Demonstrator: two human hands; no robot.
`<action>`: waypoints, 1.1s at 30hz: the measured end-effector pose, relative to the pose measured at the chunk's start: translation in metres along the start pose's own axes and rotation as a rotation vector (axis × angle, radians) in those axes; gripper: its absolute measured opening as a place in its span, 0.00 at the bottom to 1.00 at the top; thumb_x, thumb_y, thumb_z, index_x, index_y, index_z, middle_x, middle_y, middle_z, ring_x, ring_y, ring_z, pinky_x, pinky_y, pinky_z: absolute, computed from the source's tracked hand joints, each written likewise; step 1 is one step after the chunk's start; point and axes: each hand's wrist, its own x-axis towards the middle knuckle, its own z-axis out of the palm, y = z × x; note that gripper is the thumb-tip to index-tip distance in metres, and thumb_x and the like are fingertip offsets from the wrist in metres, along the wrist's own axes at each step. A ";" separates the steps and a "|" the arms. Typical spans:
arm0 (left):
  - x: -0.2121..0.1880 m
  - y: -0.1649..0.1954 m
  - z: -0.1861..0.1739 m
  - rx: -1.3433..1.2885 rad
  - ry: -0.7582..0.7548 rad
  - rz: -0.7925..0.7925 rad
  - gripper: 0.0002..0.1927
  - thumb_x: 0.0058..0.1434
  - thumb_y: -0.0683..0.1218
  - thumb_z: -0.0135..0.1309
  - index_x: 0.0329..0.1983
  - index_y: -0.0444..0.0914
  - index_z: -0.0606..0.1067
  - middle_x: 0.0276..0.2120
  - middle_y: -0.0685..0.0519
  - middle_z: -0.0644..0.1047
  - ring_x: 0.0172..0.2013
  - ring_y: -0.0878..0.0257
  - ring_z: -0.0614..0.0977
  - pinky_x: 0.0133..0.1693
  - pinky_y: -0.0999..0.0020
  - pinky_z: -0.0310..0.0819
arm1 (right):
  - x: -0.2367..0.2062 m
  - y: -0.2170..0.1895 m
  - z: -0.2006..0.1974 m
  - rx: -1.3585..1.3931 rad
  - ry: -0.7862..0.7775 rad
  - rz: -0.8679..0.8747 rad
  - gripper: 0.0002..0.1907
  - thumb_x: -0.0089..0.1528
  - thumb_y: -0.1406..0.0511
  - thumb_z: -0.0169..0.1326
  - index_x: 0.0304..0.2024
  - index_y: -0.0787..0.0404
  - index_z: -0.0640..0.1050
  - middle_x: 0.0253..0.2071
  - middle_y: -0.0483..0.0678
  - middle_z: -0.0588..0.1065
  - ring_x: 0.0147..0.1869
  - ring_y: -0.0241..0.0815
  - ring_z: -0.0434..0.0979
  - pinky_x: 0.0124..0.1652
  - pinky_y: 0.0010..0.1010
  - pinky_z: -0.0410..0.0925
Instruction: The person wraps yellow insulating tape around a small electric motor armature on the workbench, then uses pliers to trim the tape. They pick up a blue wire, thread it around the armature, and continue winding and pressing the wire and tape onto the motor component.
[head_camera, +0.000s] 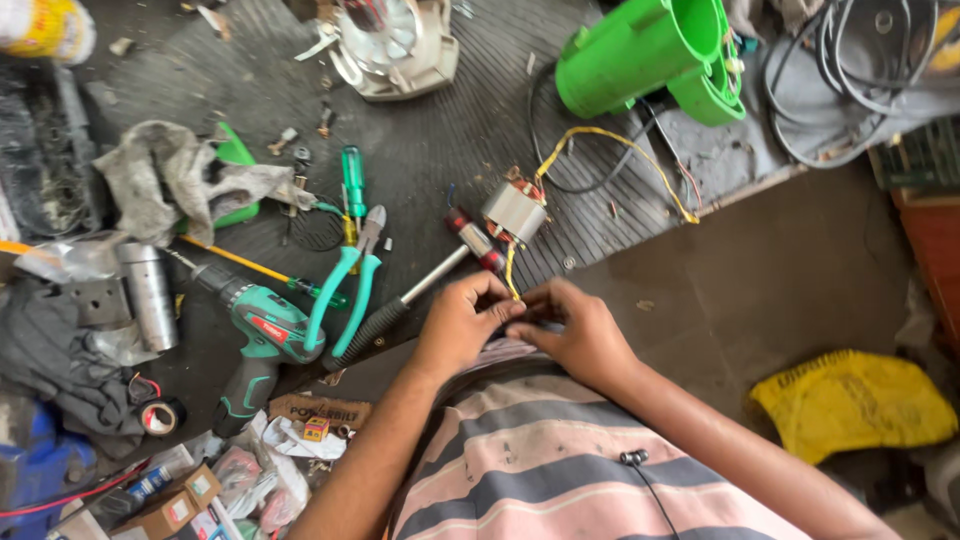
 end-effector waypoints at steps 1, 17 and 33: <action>0.002 -0.001 0.000 -0.018 -0.023 -0.006 0.09 0.61 0.43 0.64 0.35 0.33 0.77 0.29 0.53 0.81 0.31 0.71 0.78 0.35 0.71 0.75 | 0.001 0.003 0.005 0.112 0.024 0.153 0.20 0.54 0.64 0.69 0.42 0.64 0.75 0.31 0.48 0.81 0.36 0.38 0.83 0.38 0.31 0.76; 0.001 -0.009 -0.009 -0.137 -0.058 -0.029 0.04 0.66 0.40 0.58 0.37 0.32 0.76 0.28 0.57 0.79 0.30 0.73 0.79 0.33 0.73 0.77 | 0.010 0.023 0.012 0.040 -0.001 0.064 0.07 0.66 0.66 0.58 0.38 0.66 0.79 0.29 0.50 0.74 0.32 0.39 0.72 0.33 0.33 0.67; -0.010 0.004 -0.011 0.167 0.066 0.099 0.07 0.57 0.39 0.61 0.38 0.34 0.80 0.32 0.46 0.84 0.33 0.58 0.87 0.35 0.65 0.79 | 0.052 0.003 0.002 -0.067 -0.182 0.211 0.15 0.50 0.61 0.72 0.27 0.65 0.82 0.25 0.47 0.80 0.30 0.33 0.77 0.34 0.29 0.71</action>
